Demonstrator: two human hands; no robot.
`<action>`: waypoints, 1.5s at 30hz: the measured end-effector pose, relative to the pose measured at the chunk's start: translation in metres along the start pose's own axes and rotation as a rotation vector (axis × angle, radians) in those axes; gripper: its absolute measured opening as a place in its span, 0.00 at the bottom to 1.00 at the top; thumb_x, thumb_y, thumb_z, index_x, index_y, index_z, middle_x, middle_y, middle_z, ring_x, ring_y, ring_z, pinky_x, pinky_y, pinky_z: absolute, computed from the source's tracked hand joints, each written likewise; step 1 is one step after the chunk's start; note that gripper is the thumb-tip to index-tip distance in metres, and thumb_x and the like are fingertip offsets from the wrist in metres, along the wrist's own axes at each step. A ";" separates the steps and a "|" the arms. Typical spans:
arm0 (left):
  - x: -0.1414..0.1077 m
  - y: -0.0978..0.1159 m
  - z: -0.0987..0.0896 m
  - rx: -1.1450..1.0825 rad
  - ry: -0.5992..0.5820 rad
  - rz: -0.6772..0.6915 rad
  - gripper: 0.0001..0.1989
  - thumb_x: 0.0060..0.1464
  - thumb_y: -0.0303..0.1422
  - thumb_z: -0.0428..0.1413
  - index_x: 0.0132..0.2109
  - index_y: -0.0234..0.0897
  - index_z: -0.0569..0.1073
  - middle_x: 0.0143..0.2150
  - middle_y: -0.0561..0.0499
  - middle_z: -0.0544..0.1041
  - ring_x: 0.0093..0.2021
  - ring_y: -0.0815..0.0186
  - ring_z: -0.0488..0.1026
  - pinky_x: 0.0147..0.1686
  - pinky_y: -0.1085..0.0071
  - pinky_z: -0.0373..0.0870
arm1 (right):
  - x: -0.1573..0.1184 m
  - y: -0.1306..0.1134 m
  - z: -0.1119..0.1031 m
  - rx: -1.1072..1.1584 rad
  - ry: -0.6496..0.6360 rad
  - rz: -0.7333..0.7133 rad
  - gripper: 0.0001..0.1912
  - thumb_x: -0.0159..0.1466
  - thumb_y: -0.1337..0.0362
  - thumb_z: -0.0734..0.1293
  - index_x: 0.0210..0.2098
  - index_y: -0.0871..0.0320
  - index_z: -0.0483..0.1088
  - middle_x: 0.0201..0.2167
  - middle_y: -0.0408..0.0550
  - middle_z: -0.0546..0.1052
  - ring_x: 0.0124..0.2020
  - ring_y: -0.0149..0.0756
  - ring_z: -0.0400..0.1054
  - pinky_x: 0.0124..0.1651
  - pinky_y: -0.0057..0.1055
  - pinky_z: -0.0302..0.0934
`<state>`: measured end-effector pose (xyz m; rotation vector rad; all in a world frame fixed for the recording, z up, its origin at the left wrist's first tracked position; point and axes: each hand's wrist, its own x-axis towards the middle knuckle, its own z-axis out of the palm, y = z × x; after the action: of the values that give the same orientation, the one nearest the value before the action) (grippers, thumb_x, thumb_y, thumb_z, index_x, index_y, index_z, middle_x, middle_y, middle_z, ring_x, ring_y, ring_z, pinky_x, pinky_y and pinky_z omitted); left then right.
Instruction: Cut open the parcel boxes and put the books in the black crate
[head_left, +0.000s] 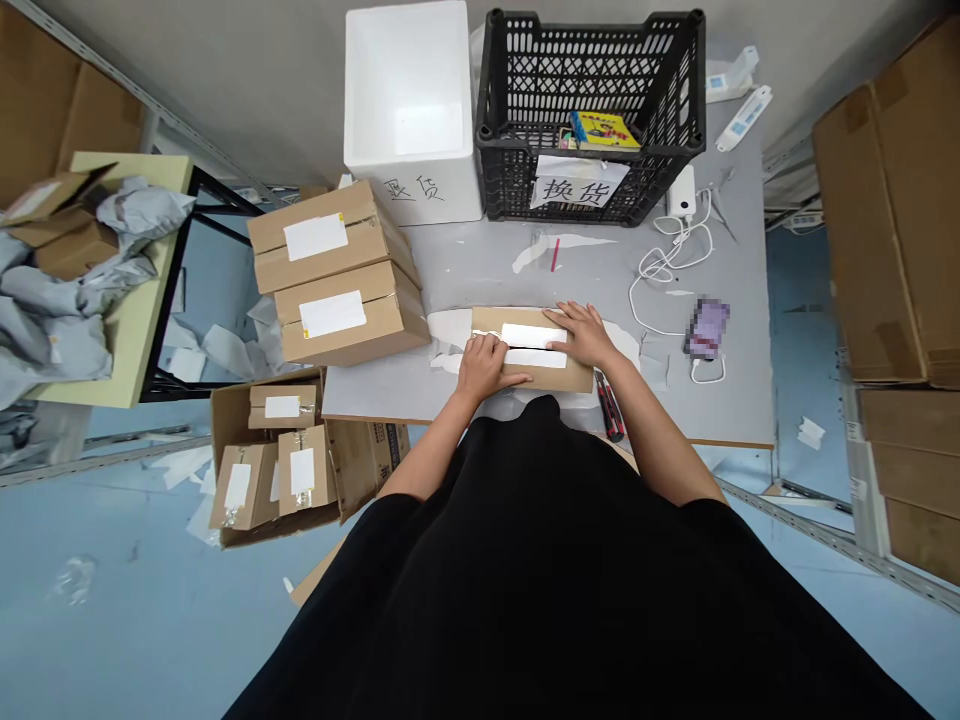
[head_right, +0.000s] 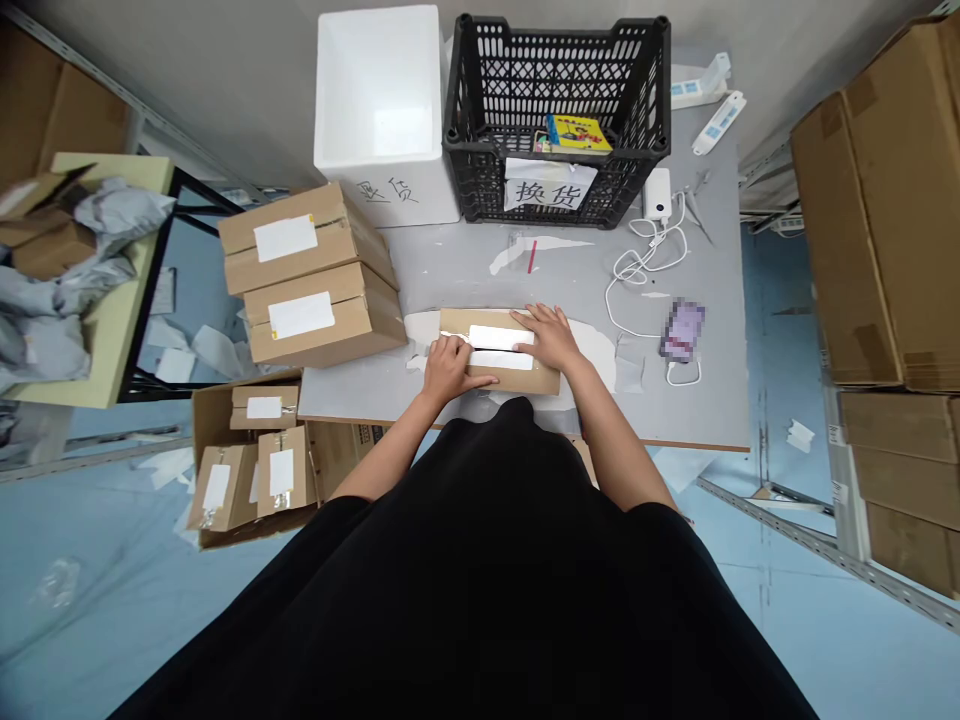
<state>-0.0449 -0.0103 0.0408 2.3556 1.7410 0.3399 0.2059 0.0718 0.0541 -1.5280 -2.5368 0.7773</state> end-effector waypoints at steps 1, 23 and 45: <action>-0.001 0.000 -0.001 0.001 -0.001 -0.007 0.33 0.53 0.65 0.51 0.43 0.38 0.74 0.43 0.36 0.73 0.46 0.47 0.69 0.48 0.52 0.64 | 0.001 0.004 -0.003 -0.009 -0.033 -0.010 0.38 0.64 0.49 0.69 0.71 0.43 0.56 0.72 0.48 0.59 0.73 0.53 0.46 0.71 0.61 0.38; 0.020 0.101 -0.025 0.021 -0.259 0.163 0.16 0.58 0.37 0.62 0.51 0.35 0.74 0.49 0.39 0.77 0.50 0.50 0.74 0.47 0.56 0.66 | 0.011 0.020 -0.003 -0.068 -0.124 -0.107 0.41 0.63 0.46 0.69 0.72 0.42 0.54 0.72 0.50 0.59 0.70 0.53 0.52 0.66 0.52 0.47; -0.039 0.068 0.042 -0.194 -0.303 0.349 0.23 0.63 0.23 0.51 0.58 0.52 0.75 0.60 0.46 0.76 0.61 0.59 0.71 0.56 0.61 0.69 | 0.003 0.015 0.002 -0.084 -0.089 -0.109 0.47 0.58 0.55 0.72 0.73 0.44 0.51 0.70 0.50 0.60 0.70 0.55 0.51 0.69 0.53 0.42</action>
<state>0.0183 -0.0685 0.0176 2.4106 1.1144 0.1778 0.2163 0.0796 0.0450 -1.3936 -2.7238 0.7492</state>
